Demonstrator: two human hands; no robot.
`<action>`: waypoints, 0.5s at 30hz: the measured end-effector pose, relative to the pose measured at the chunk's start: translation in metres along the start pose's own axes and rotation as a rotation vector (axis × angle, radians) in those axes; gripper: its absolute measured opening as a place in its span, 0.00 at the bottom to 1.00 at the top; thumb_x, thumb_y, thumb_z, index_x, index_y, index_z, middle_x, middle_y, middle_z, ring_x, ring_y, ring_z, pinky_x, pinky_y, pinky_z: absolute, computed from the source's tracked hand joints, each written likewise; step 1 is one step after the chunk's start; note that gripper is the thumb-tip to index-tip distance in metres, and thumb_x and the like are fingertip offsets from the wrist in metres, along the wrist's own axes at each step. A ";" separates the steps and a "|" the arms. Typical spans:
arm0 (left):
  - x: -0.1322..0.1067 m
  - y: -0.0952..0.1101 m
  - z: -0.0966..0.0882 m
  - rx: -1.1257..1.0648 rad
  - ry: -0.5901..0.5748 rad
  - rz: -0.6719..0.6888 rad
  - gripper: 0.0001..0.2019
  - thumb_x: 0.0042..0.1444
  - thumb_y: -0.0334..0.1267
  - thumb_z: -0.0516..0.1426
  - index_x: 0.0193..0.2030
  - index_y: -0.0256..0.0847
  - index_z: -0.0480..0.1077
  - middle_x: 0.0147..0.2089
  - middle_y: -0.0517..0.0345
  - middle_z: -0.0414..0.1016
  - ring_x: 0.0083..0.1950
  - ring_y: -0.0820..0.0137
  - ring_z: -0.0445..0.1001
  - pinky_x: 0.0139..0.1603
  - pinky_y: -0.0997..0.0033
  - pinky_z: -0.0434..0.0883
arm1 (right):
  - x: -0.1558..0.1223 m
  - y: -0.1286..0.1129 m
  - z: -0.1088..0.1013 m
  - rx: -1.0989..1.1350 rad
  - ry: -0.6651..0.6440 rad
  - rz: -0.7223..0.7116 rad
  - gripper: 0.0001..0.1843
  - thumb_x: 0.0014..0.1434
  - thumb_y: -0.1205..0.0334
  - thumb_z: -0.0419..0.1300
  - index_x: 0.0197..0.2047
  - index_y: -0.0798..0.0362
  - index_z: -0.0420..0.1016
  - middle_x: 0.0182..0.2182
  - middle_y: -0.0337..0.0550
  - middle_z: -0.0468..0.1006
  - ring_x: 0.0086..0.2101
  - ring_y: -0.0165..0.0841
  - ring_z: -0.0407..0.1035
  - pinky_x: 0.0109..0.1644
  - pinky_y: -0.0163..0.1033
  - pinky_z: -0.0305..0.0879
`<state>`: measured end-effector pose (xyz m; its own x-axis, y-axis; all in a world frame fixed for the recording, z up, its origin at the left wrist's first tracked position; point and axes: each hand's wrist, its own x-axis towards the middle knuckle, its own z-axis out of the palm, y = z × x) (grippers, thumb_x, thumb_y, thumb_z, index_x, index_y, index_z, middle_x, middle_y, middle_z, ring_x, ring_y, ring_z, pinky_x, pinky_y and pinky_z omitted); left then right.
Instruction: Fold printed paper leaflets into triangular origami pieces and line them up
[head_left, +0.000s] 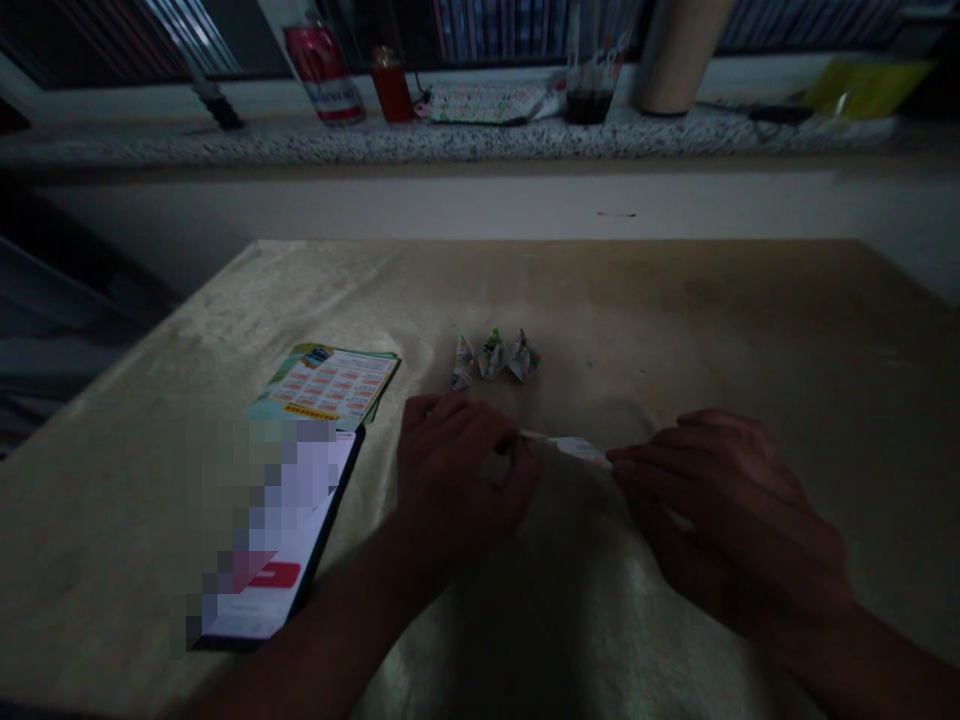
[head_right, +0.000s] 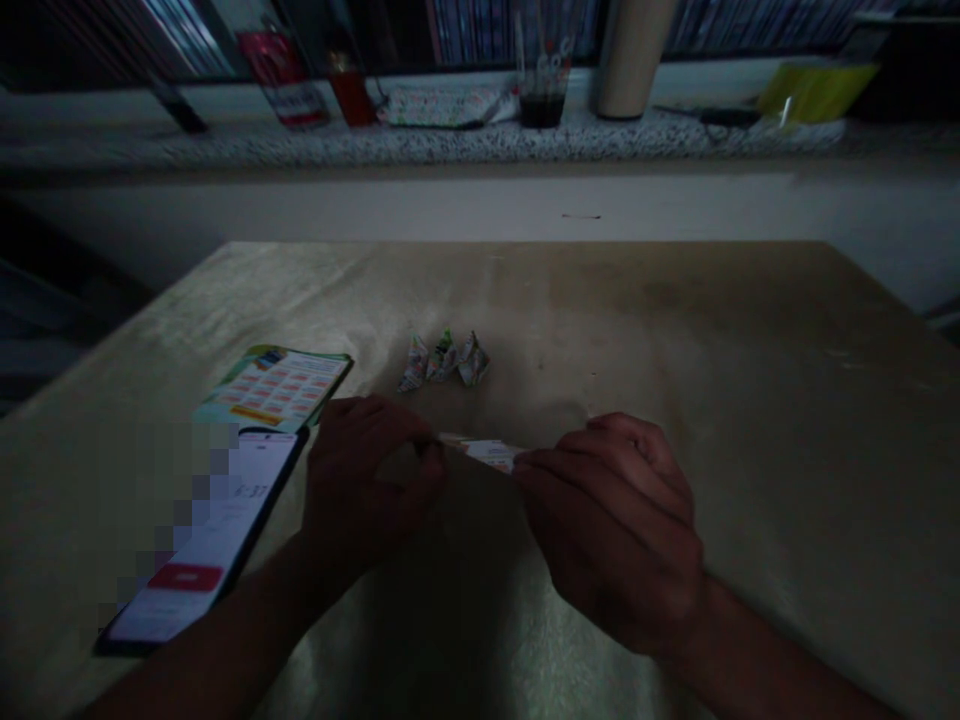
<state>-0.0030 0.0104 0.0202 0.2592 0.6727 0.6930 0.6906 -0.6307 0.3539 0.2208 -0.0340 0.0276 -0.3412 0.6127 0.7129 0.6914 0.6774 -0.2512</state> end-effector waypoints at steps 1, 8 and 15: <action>0.001 -0.003 -0.002 0.015 0.001 -0.001 0.08 0.51 0.28 0.58 0.25 0.42 0.65 0.23 0.63 0.71 0.28 0.67 0.71 0.38 0.61 0.63 | 0.001 0.002 -0.001 0.000 0.008 0.001 0.07 0.60 0.72 0.66 0.41 0.53 0.80 0.33 0.45 0.86 0.33 0.40 0.78 0.47 0.54 0.70; -0.003 0.012 -0.007 -0.130 -0.063 0.114 0.10 0.55 0.33 0.62 0.44 0.40 0.72 0.42 0.51 0.79 0.43 0.61 0.75 0.47 0.58 0.69 | 0.001 0.006 0.007 0.058 0.013 -0.053 0.11 0.58 0.75 0.66 0.43 0.53 0.79 0.34 0.42 0.86 0.33 0.38 0.79 0.47 0.53 0.71; -0.013 0.023 0.001 -0.318 -0.122 0.087 0.06 0.61 0.26 0.60 0.41 0.40 0.73 0.36 0.58 0.79 0.37 0.69 0.75 0.45 0.62 0.68 | 0.001 0.007 0.014 0.129 0.017 -0.002 0.11 0.58 0.74 0.67 0.44 0.52 0.79 0.33 0.43 0.85 0.34 0.38 0.78 0.47 0.52 0.72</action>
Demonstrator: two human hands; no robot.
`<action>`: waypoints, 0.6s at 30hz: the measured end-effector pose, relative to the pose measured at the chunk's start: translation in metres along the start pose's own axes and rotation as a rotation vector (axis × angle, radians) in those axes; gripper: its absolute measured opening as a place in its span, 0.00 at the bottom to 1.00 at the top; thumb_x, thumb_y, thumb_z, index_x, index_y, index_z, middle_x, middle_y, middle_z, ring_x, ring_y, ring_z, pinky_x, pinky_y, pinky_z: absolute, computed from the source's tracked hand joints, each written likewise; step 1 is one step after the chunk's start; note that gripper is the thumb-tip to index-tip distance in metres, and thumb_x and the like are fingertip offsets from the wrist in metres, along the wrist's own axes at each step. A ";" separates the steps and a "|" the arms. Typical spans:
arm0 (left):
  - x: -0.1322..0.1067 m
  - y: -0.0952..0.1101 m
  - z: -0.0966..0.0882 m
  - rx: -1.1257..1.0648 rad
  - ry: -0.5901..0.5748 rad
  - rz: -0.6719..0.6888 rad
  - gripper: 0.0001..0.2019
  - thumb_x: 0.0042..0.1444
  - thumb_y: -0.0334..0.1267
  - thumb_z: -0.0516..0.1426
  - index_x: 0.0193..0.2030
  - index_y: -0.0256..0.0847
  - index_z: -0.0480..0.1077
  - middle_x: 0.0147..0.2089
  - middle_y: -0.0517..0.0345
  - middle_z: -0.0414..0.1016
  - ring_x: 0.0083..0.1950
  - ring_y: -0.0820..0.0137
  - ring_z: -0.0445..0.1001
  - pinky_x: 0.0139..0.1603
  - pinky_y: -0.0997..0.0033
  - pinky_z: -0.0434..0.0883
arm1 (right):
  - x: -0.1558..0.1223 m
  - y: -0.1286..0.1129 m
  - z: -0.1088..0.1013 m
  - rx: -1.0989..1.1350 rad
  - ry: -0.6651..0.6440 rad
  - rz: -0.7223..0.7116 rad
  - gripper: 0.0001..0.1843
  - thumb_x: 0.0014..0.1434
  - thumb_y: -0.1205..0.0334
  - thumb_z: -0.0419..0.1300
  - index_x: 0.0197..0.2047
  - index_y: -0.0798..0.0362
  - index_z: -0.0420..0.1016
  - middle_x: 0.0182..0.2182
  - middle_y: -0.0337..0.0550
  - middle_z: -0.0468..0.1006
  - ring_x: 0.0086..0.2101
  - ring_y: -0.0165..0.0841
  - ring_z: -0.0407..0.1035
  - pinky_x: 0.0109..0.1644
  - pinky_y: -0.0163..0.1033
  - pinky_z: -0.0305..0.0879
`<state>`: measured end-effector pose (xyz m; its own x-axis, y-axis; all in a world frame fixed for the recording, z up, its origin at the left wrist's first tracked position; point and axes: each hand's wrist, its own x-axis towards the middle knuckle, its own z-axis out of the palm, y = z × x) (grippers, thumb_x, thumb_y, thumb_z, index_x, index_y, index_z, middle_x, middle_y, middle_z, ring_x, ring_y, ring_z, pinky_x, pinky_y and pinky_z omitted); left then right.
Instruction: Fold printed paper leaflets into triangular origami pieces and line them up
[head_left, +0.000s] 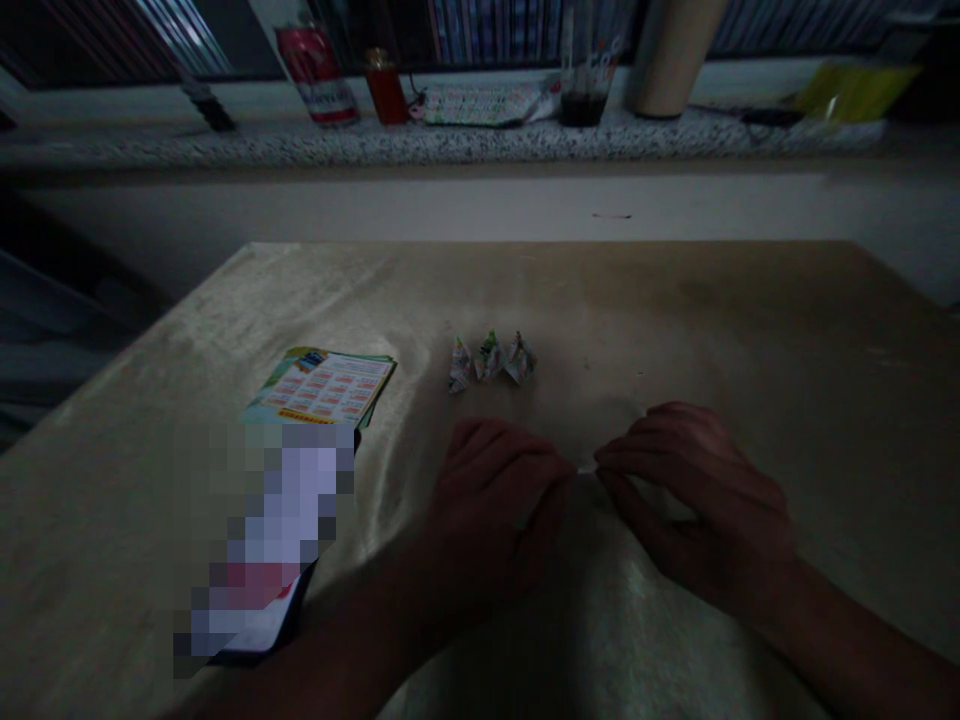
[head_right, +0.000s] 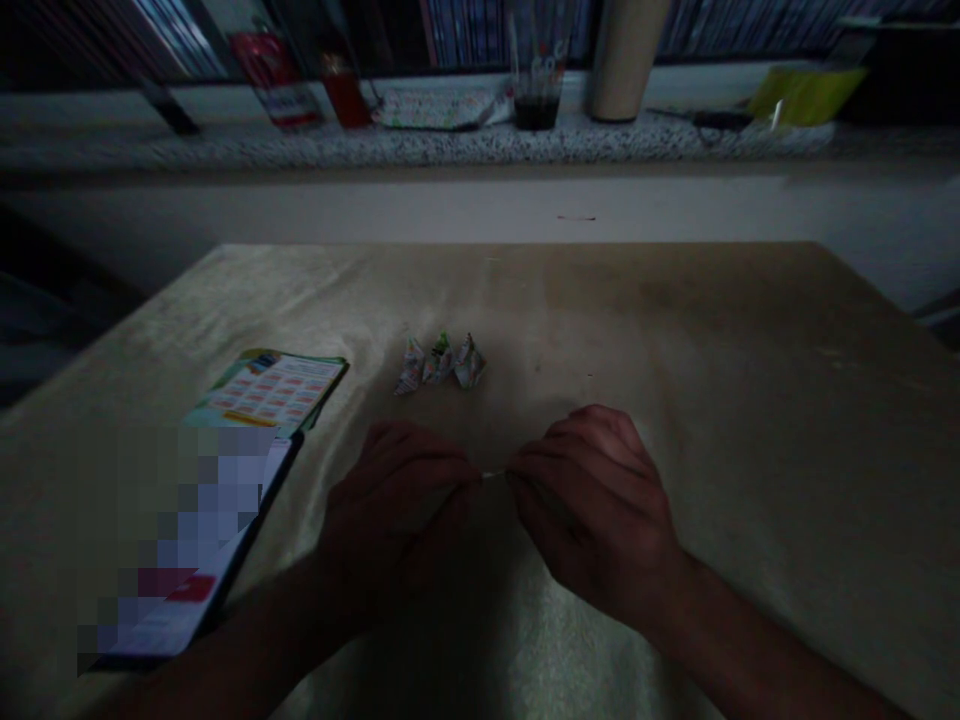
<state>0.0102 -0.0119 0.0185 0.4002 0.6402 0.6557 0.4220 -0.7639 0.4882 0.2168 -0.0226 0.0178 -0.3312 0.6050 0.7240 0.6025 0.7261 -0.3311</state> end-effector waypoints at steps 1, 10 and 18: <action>0.000 0.000 0.000 -0.011 -0.005 -0.012 0.05 0.61 0.26 0.60 0.41 0.40 0.73 0.36 0.58 0.79 0.37 0.68 0.75 0.45 0.62 0.69 | 0.001 0.000 0.000 0.013 0.008 -0.005 0.11 0.58 0.74 0.67 0.43 0.52 0.79 0.32 0.43 0.84 0.34 0.38 0.78 0.46 0.52 0.72; -0.005 0.000 -0.002 0.027 -0.051 0.108 0.08 0.62 0.24 0.58 0.44 0.39 0.74 0.35 0.57 0.80 0.34 0.68 0.74 0.43 0.62 0.66 | 0.001 -0.008 0.004 0.049 0.023 0.032 0.11 0.55 0.74 0.66 0.40 0.50 0.77 0.29 0.40 0.81 0.31 0.37 0.75 0.44 0.52 0.72; 0.000 0.005 -0.018 0.037 0.022 0.151 0.10 0.58 0.22 0.60 0.44 0.38 0.74 0.36 0.58 0.81 0.35 0.70 0.76 0.44 0.63 0.68 | -0.004 0.017 -0.007 -0.055 -0.005 0.205 0.05 0.60 0.69 0.66 0.36 0.49 0.76 0.30 0.40 0.81 0.31 0.37 0.75 0.39 0.47 0.70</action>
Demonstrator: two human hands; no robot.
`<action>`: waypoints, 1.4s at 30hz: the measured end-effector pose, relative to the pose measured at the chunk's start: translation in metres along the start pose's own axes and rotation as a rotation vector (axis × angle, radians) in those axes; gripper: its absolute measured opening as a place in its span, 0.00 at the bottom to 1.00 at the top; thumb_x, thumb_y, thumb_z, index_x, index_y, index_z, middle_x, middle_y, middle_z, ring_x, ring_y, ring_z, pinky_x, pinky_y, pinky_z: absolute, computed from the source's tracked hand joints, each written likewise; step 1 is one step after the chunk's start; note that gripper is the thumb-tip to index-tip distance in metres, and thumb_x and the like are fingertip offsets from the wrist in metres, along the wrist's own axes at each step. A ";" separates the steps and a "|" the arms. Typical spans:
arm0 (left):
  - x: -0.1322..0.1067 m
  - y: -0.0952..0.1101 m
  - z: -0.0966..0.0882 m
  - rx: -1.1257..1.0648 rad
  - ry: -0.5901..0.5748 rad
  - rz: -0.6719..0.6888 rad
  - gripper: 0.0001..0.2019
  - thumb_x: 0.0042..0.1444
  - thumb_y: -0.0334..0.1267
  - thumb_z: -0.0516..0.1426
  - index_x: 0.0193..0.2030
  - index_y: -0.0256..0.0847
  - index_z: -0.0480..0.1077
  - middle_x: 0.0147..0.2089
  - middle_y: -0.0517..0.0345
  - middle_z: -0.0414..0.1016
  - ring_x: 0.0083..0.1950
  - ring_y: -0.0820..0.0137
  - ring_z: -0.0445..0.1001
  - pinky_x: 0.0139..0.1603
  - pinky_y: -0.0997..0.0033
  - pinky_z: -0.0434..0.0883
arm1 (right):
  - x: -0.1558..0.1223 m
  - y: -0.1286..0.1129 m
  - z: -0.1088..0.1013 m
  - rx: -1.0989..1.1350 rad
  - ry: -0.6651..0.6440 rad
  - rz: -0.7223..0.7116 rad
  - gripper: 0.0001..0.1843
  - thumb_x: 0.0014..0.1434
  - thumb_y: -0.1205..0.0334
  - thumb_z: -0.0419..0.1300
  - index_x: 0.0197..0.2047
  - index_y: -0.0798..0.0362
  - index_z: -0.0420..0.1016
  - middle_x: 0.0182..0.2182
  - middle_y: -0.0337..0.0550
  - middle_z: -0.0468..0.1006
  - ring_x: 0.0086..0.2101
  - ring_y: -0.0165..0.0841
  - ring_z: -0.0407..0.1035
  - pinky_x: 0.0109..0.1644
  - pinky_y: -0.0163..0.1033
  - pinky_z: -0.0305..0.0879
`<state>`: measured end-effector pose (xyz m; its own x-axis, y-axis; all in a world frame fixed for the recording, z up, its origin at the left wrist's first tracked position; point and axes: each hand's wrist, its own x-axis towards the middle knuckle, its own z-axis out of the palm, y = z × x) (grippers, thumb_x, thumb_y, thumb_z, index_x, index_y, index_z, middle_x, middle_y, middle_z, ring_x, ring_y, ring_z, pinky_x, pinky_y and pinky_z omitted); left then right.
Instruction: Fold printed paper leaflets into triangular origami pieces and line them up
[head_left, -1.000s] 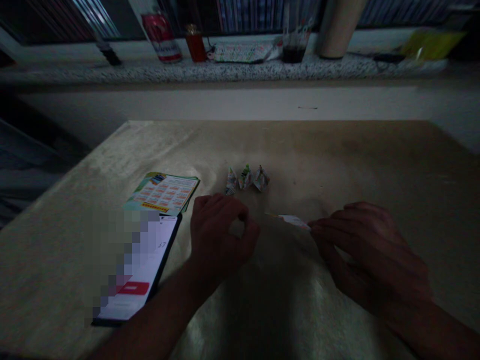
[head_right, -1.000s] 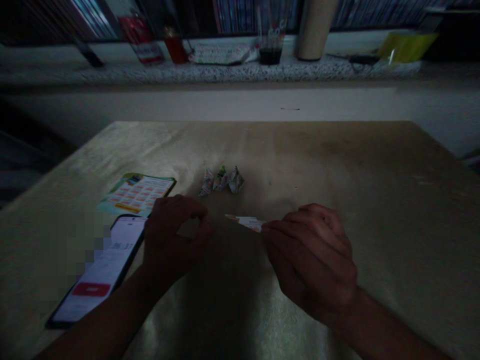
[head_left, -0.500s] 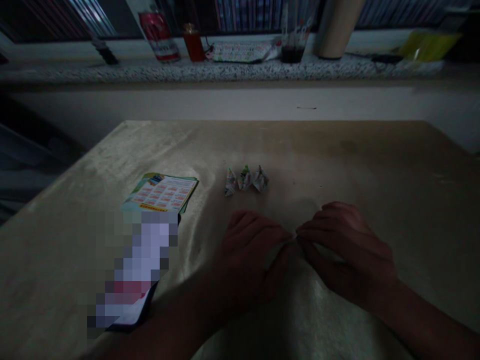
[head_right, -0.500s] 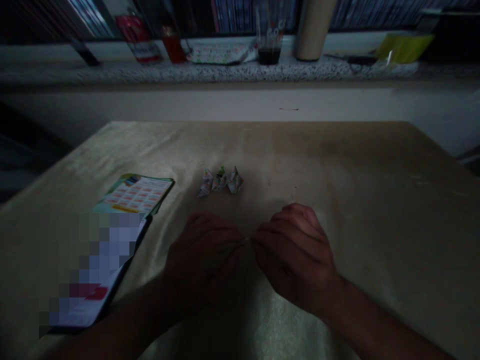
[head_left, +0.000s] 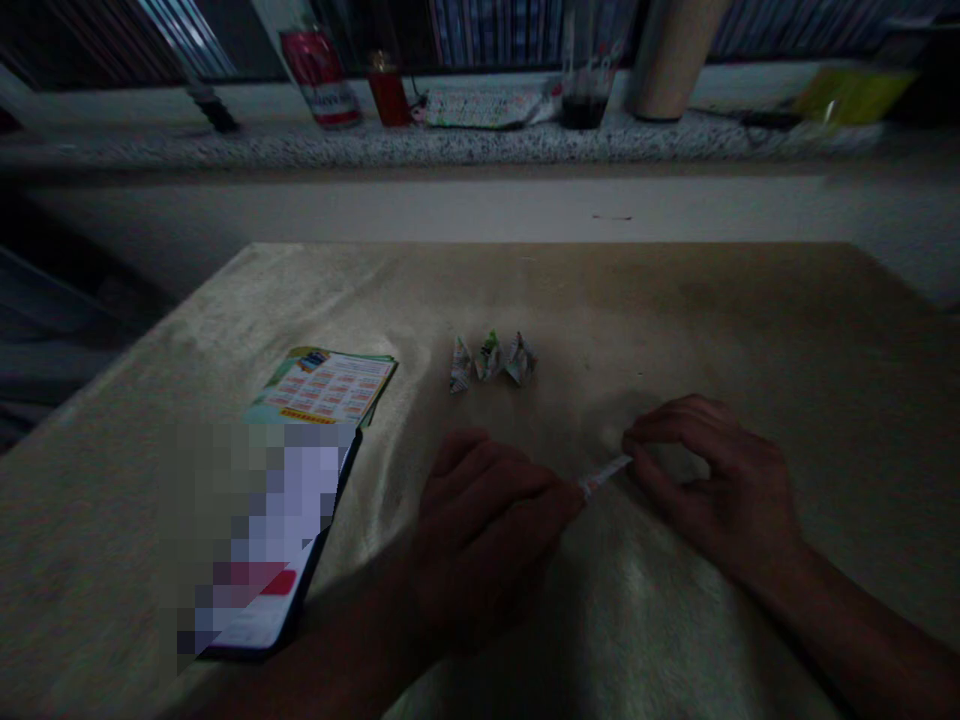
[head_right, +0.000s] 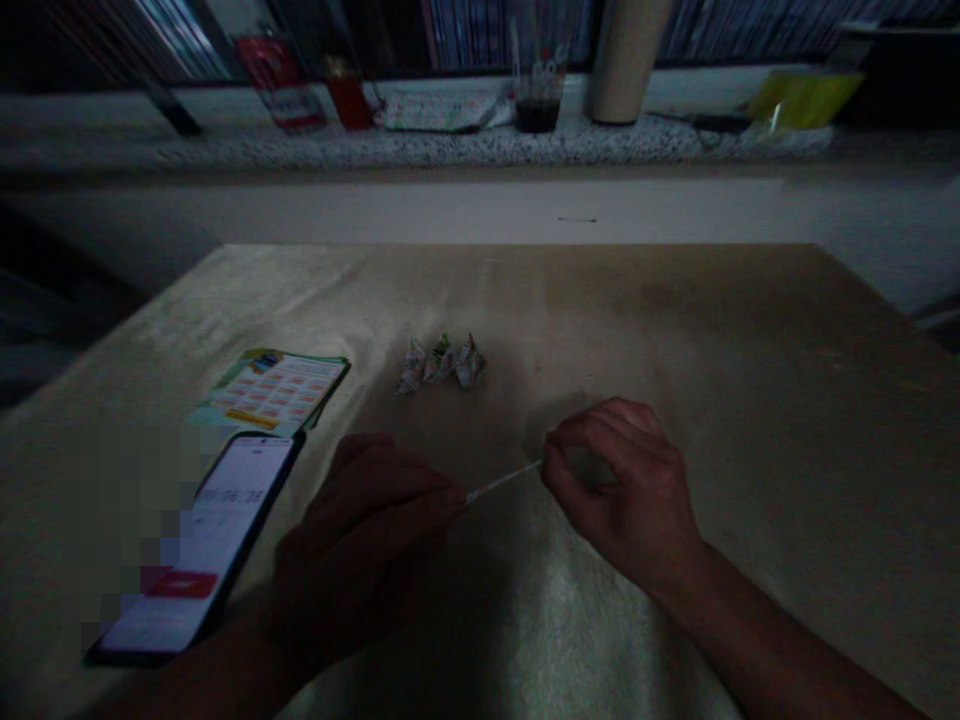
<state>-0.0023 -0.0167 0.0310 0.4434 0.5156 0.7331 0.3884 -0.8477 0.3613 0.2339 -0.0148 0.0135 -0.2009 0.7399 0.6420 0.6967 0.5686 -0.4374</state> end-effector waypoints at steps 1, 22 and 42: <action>0.001 -0.001 0.000 -0.013 0.015 -0.015 0.10 0.57 0.22 0.60 0.43 0.38 0.74 0.35 0.58 0.80 0.34 0.71 0.76 0.43 0.64 0.69 | 0.000 0.003 -0.002 -0.007 0.000 0.025 0.05 0.60 0.68 0.65 0.36 0.48 0.76 0.29 0.40 0.81 0.31 0.37 0.75 0.39 0.47 0.70; -0.005 -0.015 0.026 -0.664 -0.139 -1.049 0.11 0.58 0.39 0.63 0.47 0.41 0.74 0.38 0.56 0.81 0.39 0.66 0.80 0.39 0.67 0.77 | -0.010 -0.007 0.007 0.251 -0.090 0.145 0.08 0.63 0.71 0.64 0.45 0.52 0.78 0.33 0.42 0.80 0.34 0.34 0.74 0.35 0.39 0.70; -0.014 -0.027 0.017 0.110 -0.755 -0.142 0.13 0.68 0.29 0.56 0.58 0.40 0.71 0.60 0.52 0.73 0.58 0.60 0.70 0.59 0.57 0.65 | -0.010 0.004 -0.002 0.080 -0.632 -0.111 0.11 0.64 0.67 0.63 0.50 0.50 0.80 0.47 0.45 0.79 0.49 0.41 0.70 0.58 0.52 0.59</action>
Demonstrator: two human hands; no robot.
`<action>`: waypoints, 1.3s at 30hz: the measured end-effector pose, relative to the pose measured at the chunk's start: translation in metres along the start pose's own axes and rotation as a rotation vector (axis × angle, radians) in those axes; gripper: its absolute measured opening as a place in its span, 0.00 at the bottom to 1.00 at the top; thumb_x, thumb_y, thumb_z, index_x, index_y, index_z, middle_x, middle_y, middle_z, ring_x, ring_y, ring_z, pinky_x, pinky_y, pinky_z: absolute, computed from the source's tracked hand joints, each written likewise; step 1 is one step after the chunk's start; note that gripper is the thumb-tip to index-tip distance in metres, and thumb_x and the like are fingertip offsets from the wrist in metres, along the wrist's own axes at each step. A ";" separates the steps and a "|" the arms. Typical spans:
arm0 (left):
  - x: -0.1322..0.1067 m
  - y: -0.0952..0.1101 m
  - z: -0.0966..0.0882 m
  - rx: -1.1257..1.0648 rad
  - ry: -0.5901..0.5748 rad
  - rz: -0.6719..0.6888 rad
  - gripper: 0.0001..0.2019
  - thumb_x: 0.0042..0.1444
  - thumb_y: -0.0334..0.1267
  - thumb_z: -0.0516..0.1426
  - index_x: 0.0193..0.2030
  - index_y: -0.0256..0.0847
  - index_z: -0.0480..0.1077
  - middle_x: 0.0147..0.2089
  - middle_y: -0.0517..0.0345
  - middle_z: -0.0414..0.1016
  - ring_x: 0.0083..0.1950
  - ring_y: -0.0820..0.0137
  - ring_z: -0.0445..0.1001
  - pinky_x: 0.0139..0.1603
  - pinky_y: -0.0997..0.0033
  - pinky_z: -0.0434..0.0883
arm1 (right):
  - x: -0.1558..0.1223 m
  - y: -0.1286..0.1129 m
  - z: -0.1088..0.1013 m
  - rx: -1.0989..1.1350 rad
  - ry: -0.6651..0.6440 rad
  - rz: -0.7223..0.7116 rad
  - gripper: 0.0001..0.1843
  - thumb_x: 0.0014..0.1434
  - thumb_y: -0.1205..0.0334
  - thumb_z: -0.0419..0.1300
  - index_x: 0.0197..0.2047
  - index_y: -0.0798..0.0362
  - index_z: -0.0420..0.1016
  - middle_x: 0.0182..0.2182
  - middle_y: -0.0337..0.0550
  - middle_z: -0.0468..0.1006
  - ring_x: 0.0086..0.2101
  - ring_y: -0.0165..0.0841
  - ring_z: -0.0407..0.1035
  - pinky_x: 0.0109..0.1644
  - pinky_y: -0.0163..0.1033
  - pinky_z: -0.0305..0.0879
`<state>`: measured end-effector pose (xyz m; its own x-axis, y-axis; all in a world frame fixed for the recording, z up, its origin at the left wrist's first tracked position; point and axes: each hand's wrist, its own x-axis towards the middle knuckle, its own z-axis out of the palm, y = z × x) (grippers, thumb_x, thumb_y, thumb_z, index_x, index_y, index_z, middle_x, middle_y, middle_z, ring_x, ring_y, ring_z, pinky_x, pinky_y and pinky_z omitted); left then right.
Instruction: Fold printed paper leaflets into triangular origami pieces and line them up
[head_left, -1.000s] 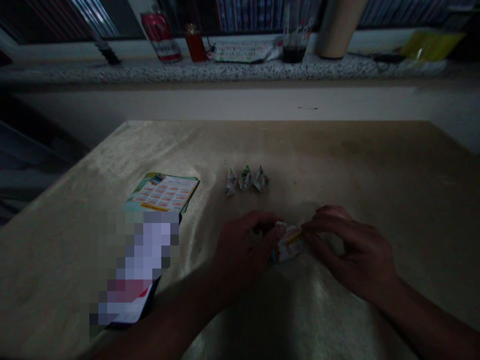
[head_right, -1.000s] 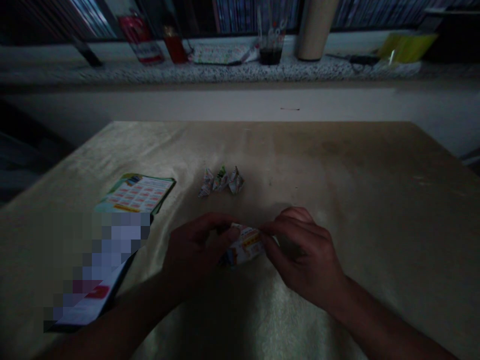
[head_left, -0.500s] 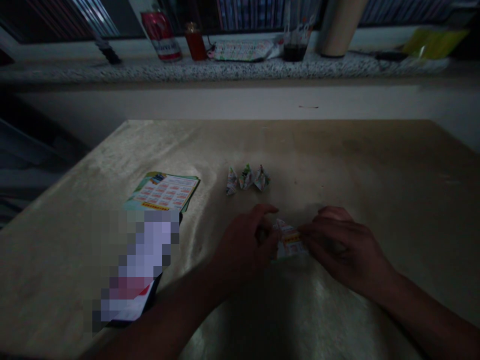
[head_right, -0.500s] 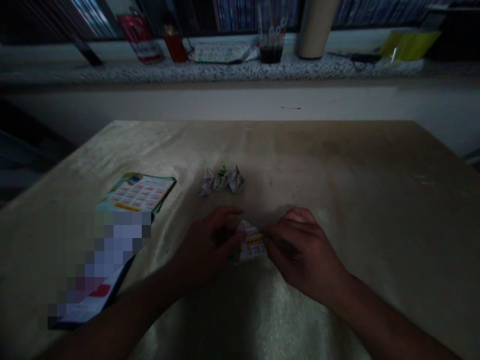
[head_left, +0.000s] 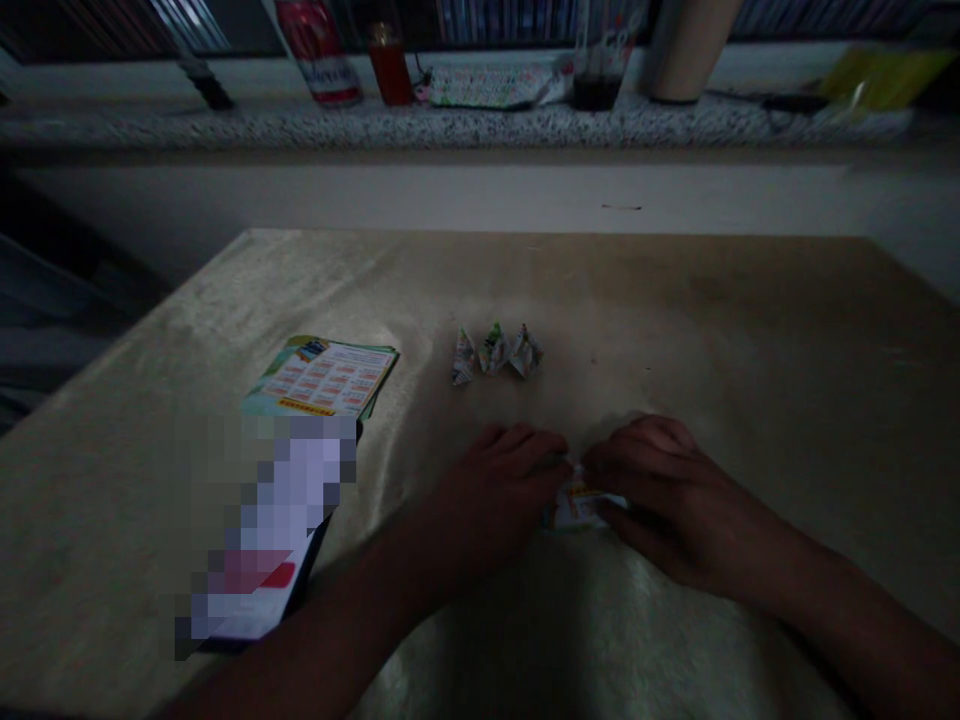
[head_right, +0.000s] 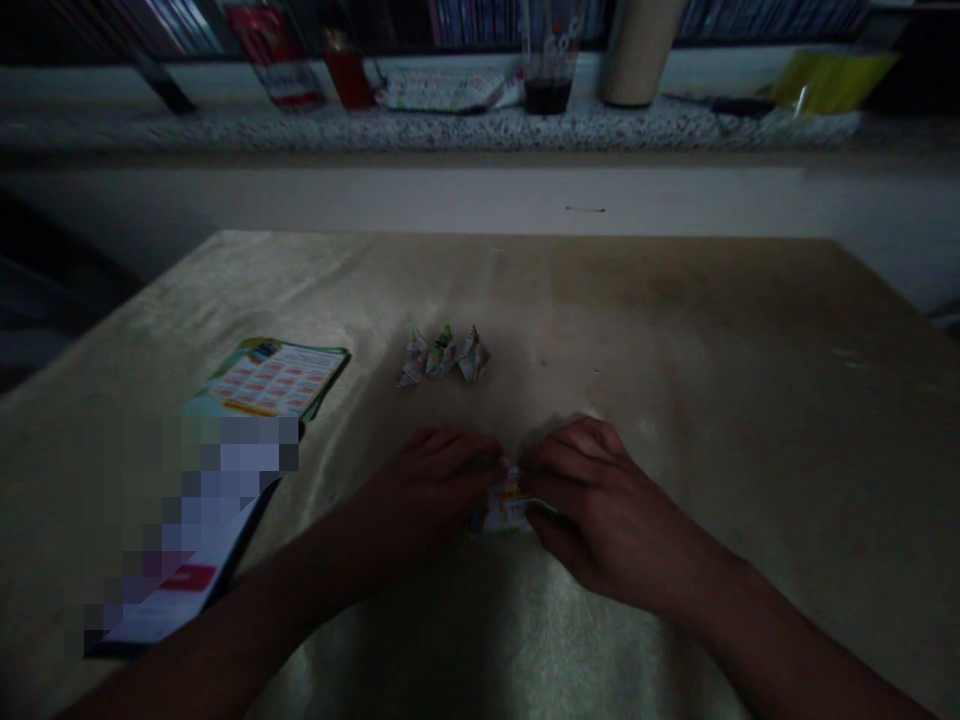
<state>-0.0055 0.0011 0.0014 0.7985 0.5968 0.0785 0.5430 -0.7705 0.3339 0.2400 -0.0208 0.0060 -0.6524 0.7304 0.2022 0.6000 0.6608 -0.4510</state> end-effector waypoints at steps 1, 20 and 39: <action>0.000 0.000 -0.001 -0.005 -0.010 0.013 0.12 0.69 0.30 0.56 0.56 0.40 0.72 0.58 0.53 0.74 0.57 0.60 0.70 0.59 0.58 0.65 | 0.000 0.000 -0.001 0.003 -0.013 -0.008 0.13 0.64 0.65 0.63 0.51 0.50 0.79 0.47 0.45 0.80 0.50 0.42 0.70 0.58 0.53 0.60; -0.002 0.005 -0.016 -0.149 -0.022 -0.029 0.10 0.64 0.39 0.60 0.51 0.44 0.76 0.56 0.56 0.77 0.58 0.59 0.72 0.60 0.53 0.58 | 0.001 0.005 -0.003 -0.020 -0.048 -0.044 0.15 0.68 0.59 0.62 0.57 0.41 0.79 0.48 0.45 0.81 0.50 0.45 0.72 0.55 0.55 0.65; -0.001 0.023 0.008 -0.145 0.118 -0.389 0.09 0.65 0.36 0.56 0.37 0.38 0.77 0.66 0.41 0.68 0.68 0.50 0.64 0.65 0.40 0.60 | 0.004 0.009 0.021 0.031 0.195 0.132 0.06 0.62 0.61 0.67 0.32 0.48 0.81 0.51 0.48 0.77 0.53 0.47 0.70 0.54 0.55 0.66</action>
<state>0.0086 -0.0194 0.0017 0.5016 0.8647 0.0247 0.7492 -0.4485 0.4874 0.2329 -0.0152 -0.0157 -0.4656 0.8316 0.3029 0.6577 0.5541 -0.5103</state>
